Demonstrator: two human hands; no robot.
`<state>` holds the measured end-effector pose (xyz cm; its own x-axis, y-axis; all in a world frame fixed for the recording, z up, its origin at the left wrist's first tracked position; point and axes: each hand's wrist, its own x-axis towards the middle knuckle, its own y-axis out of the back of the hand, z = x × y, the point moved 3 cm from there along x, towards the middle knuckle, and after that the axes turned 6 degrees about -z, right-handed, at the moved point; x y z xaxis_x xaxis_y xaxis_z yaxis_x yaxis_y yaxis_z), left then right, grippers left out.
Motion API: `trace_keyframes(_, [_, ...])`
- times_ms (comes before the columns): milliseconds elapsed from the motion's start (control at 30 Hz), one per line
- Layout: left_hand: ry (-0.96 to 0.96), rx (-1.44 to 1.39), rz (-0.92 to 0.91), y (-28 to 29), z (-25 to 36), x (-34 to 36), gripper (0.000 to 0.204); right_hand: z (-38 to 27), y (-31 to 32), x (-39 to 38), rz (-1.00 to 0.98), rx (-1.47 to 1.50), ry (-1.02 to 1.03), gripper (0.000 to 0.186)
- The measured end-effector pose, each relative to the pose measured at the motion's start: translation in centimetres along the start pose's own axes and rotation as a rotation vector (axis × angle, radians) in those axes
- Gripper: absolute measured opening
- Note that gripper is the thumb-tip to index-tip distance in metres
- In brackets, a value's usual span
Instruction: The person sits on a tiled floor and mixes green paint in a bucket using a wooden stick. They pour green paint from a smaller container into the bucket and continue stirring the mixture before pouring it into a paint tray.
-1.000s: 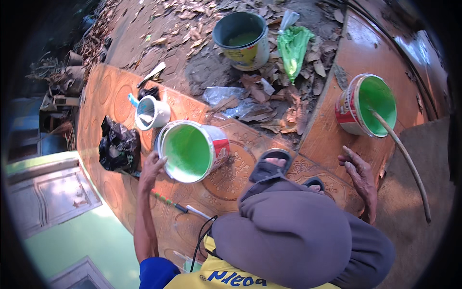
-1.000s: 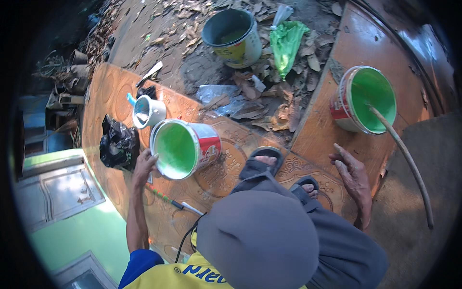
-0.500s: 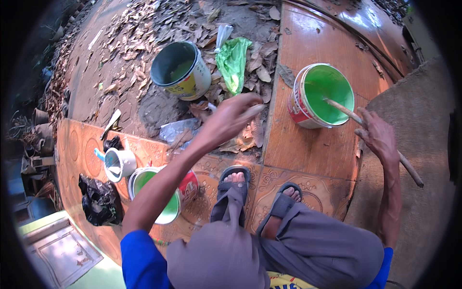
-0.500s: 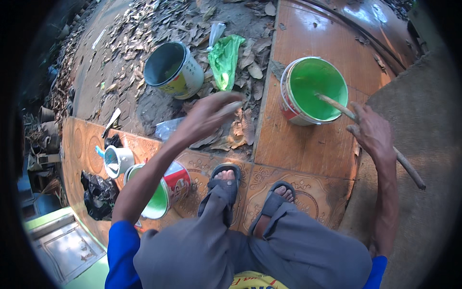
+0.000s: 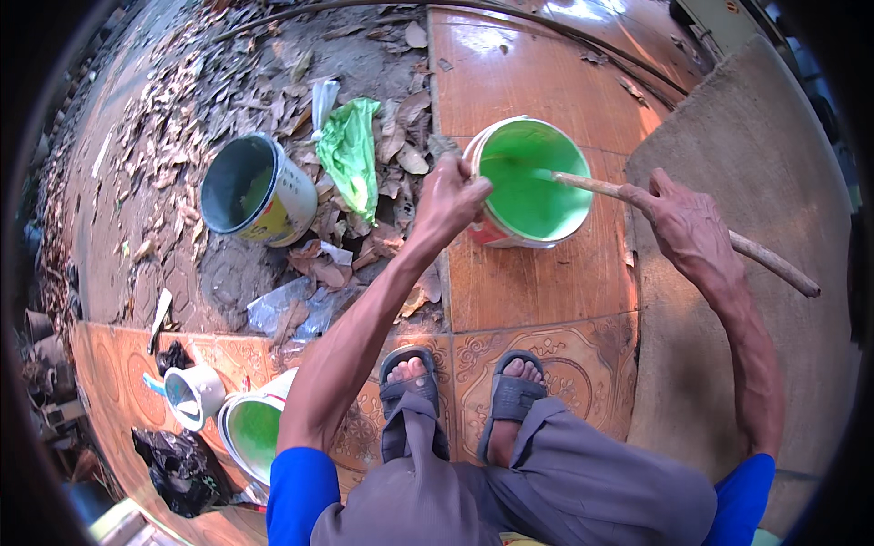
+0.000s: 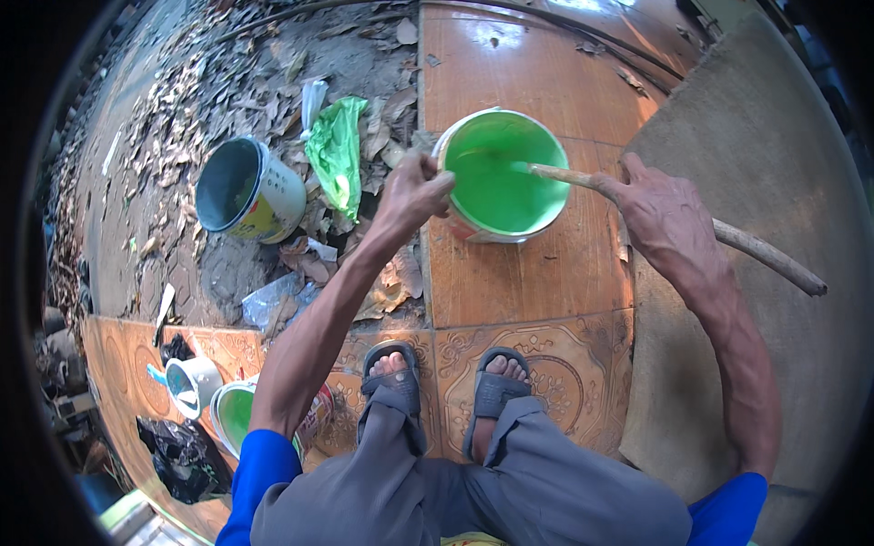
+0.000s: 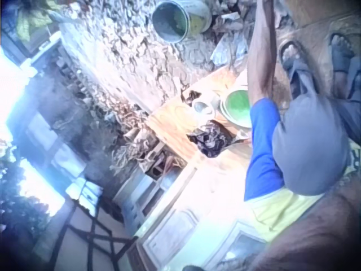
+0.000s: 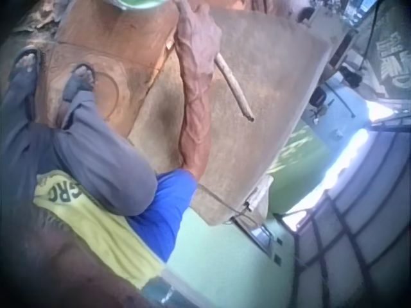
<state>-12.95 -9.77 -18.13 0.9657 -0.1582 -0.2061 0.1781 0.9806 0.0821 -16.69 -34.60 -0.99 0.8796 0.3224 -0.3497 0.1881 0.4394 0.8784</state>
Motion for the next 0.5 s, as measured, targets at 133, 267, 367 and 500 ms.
trace_keyframes(133, [-0.047,0.245,-0.037,2.1,0.9,-2.1,0.023,-2.1,0.8,-0.1,0.121,-0.017,0.092,0.039])
trace_keyframes(267, [-0.093,0.524,0.013,2.2,3.0,-3.6,0.019,-4.0,0.0,0.2,0.192,-0.161,0.135,0.035])
trace_keyframes(367, [-0.115,0.475,0.021,1.7,2.9,-4.0,0.022,-4.6,-1.1,-0.3,0.093,-0.288,0.138,0.031])
trace_keyframes(500, [-0.164,0.518,0.003,0.2,3.5,-4.0,0.024,-5.6,-1.9,-2.5,0.01,-0.297,0.191,0.017])
